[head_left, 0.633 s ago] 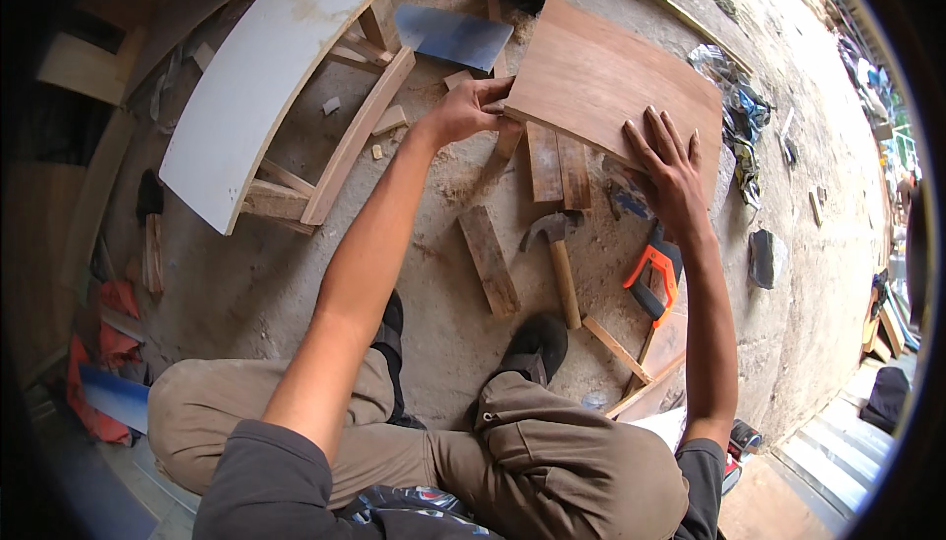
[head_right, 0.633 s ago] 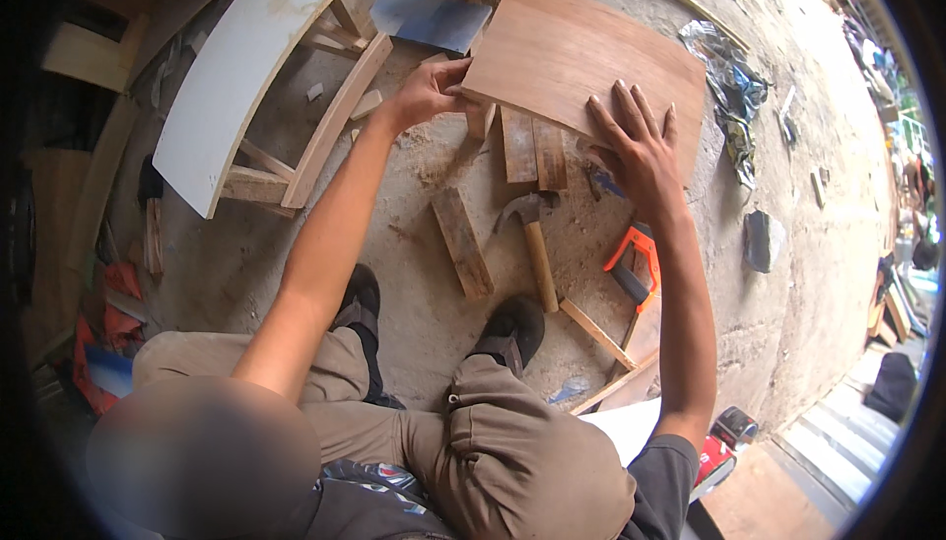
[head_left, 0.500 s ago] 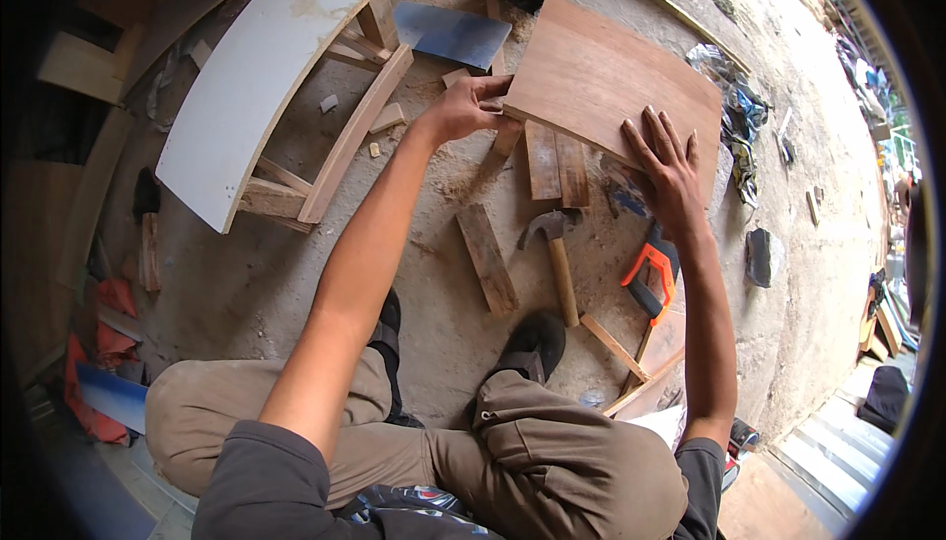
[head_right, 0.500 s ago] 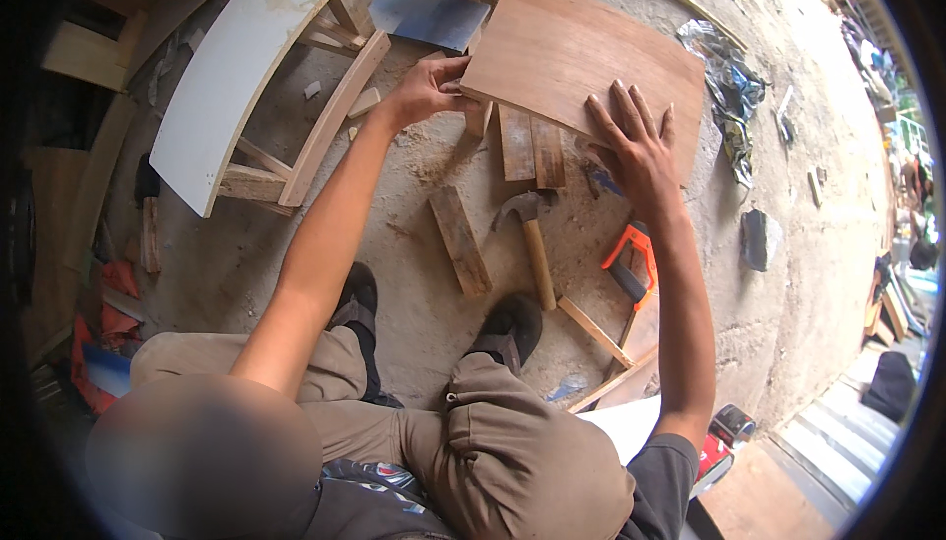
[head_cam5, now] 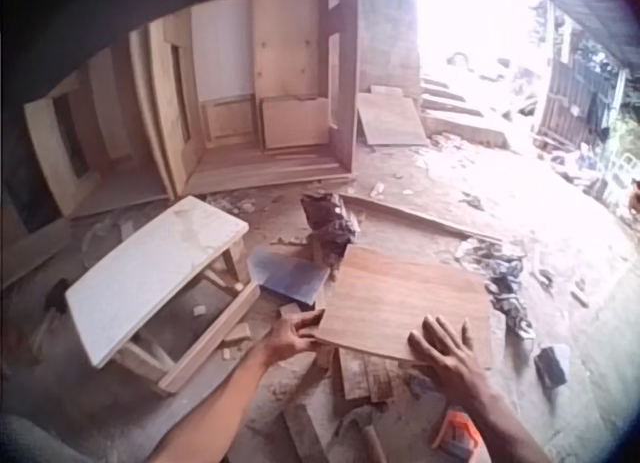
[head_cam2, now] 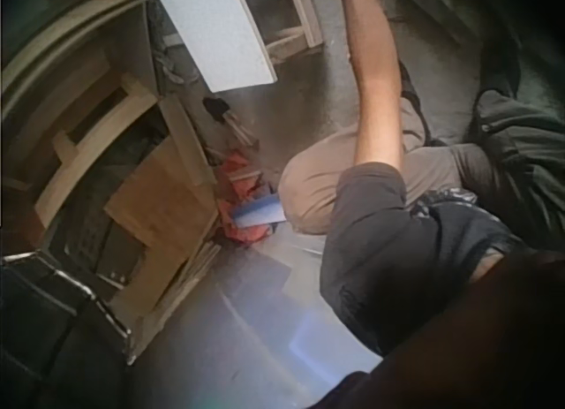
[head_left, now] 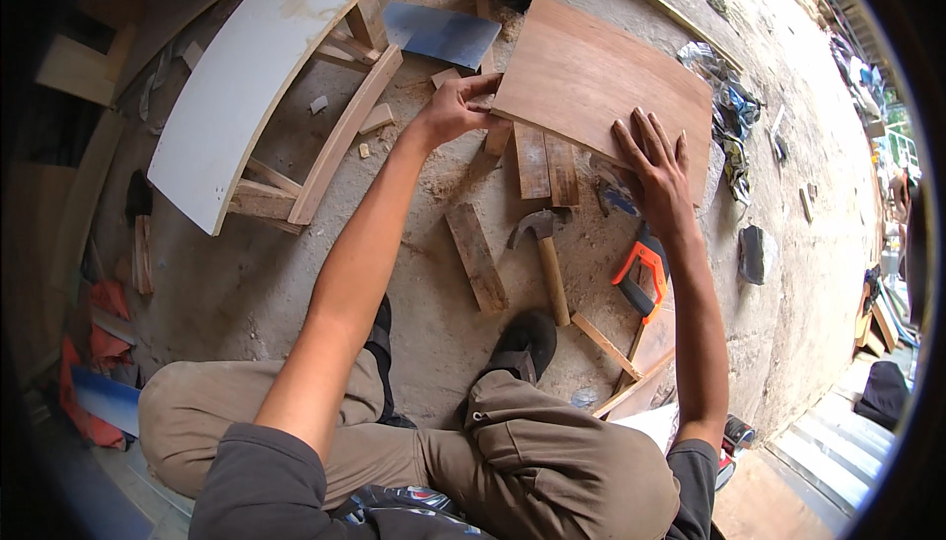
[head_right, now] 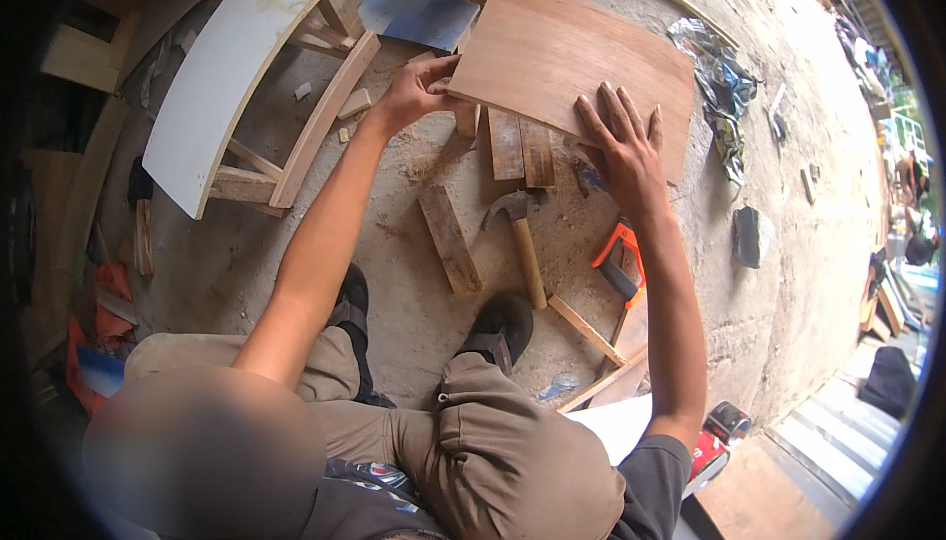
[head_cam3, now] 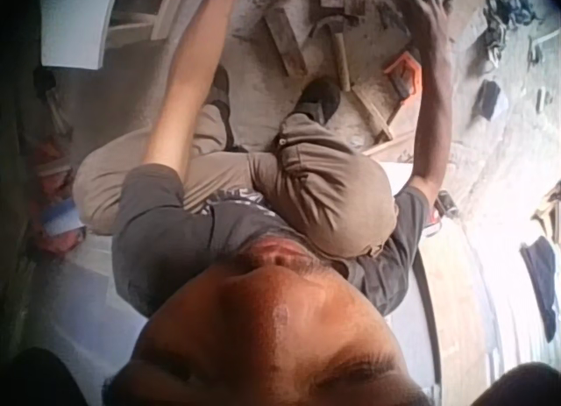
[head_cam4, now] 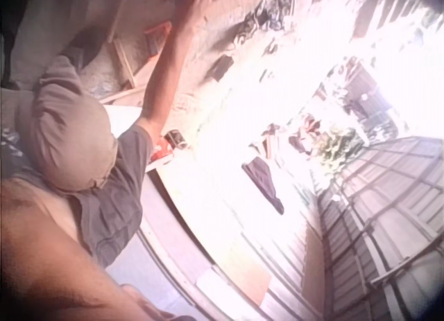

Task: The person assembles a small wooden structure by cutting a piece of wood, arranging several small wooden blocks, and nailing a larger board onto the blocks using a hammer and nails.

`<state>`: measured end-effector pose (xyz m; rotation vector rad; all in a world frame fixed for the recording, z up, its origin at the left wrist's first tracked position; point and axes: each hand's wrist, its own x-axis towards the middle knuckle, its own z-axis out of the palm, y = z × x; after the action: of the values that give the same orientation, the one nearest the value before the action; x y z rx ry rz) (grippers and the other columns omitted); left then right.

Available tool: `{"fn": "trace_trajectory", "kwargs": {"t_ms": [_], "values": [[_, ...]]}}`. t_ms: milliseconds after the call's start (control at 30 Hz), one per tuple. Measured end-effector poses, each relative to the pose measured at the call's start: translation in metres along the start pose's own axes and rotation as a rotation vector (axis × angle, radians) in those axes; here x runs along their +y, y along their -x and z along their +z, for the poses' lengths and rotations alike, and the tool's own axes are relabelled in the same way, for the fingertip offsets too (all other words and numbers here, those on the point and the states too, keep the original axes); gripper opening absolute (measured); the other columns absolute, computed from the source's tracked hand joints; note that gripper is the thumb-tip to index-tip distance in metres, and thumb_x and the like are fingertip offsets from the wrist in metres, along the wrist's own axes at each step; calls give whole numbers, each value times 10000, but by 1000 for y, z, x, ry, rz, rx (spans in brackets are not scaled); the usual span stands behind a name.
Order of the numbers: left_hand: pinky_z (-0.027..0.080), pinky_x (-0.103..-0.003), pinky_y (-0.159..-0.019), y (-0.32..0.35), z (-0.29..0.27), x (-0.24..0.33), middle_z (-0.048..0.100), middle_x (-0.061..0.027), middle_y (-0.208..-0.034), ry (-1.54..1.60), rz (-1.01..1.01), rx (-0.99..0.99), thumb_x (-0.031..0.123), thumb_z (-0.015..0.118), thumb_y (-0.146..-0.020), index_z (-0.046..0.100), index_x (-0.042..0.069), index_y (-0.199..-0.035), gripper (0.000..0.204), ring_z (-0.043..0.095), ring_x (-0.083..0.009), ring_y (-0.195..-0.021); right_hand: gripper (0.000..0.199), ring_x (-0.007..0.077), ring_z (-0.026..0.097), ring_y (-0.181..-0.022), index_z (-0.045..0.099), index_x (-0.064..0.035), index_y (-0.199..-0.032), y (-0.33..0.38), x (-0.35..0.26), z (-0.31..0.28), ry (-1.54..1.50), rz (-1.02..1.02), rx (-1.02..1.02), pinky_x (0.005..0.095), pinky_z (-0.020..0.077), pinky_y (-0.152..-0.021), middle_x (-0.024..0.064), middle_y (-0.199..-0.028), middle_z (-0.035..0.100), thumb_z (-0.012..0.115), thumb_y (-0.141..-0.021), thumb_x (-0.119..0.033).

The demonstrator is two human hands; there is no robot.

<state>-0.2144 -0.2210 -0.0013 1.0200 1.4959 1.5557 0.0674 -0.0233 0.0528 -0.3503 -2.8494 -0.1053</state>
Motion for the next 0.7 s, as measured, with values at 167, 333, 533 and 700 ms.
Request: {"fn": "trace_trajectory", "kwargs": {"t_ms": [167,333,533,700], "values": [[507,-301,-1011,3,-6,-7,633,-72,-1319,94,-32,-58,-11,799,-770,531,-4,-1404,688,620,-146,-1139,624,259,336,-1463,433,-294,-1504,1,-4,-4,3,1,-4,612,191,-1193,69,-1568,382,642,-916,-317],[530,-290,-971,4,-5,-4,633,-71,-1322,70,-16,-85,-29,790,-770,545,7,-1396,673,626,-129,-1109,630,256,330,-1466,423,-292,-1510,4,-2,-1,17,1,-4,609,185,-1194,66,-1574,374,639,-919,-294],[534,-280,-948,3,-4,-6,647,-68,-1300,65,-20,-64,-31,806,-744,559,8,-1385,688,623,-108,-1092,622,257,334,-1465,431,-299,-1505,3,-4,-3,1,9,-1,611,192,-1190,67,-1573,378,637,-918,-282],[508,-286,-963,3,-6,-2,673,-44,-1244,23,-41,-76,-7,816,-739,546,13,-1402,716,614,-115,-1112,605,260,344,-1459,449,-299,-1494,2,-3,0,2,6,11,615,203,-1185,70,-1569,382,639,-920,-282]]}}
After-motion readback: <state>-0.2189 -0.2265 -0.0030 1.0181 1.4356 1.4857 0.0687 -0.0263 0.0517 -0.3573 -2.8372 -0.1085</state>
